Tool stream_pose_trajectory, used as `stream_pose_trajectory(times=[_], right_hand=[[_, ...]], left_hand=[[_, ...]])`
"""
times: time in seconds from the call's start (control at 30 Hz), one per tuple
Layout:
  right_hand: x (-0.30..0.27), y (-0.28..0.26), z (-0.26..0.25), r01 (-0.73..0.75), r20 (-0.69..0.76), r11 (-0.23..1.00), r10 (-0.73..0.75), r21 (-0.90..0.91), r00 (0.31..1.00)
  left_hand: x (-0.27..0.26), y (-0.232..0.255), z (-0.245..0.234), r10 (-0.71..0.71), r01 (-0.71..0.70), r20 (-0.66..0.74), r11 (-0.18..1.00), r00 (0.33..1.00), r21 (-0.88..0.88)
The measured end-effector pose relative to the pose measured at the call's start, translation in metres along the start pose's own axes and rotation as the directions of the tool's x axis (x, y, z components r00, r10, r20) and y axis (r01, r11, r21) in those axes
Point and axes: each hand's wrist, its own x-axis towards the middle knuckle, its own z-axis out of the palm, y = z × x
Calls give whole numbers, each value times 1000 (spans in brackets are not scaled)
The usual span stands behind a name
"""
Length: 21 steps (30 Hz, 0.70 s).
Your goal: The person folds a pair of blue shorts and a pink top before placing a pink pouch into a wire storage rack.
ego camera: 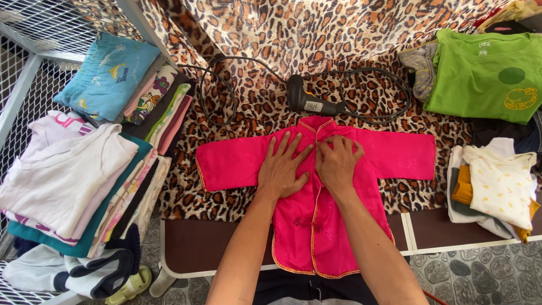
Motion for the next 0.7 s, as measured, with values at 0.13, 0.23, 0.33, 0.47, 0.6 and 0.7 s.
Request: stream_pose_trajectory(times=[0.13, 0.23, 0.33, 0.47, 0.6, 0.7], right_hand=[[1, 7, 13, 100, -6, 992, -101, -77, 995], [6, 8, 15, 186, -9, 976, -188, -112, 982], [9, 11, 17, 248, 84, 964, -240, -100, 967], [7, 15, 29, 275, 171, 956, -255, -102, 952], [20, 10, -9, 65, 333, 995, -84, 70, 939], [1, 26, -28, -164, 200, 963, 121, 214, 972]], left_hand=[[0, 0, 1, -7, 7, -6, 1000, 1000, -5], [1, 0, 0, -6, 6, 1, 1000, 1000, -3], [0, 0, -2, 2, -2, 7, 1000, 1000, -14], [-3, -3, -1, -58, 51, -75, 994, 995, -97], [-7, -8, 9, -103, 83, -194, 991, 976, -107], [-7, -10, 14, -86, 62, -236, 993, 968, -105]])
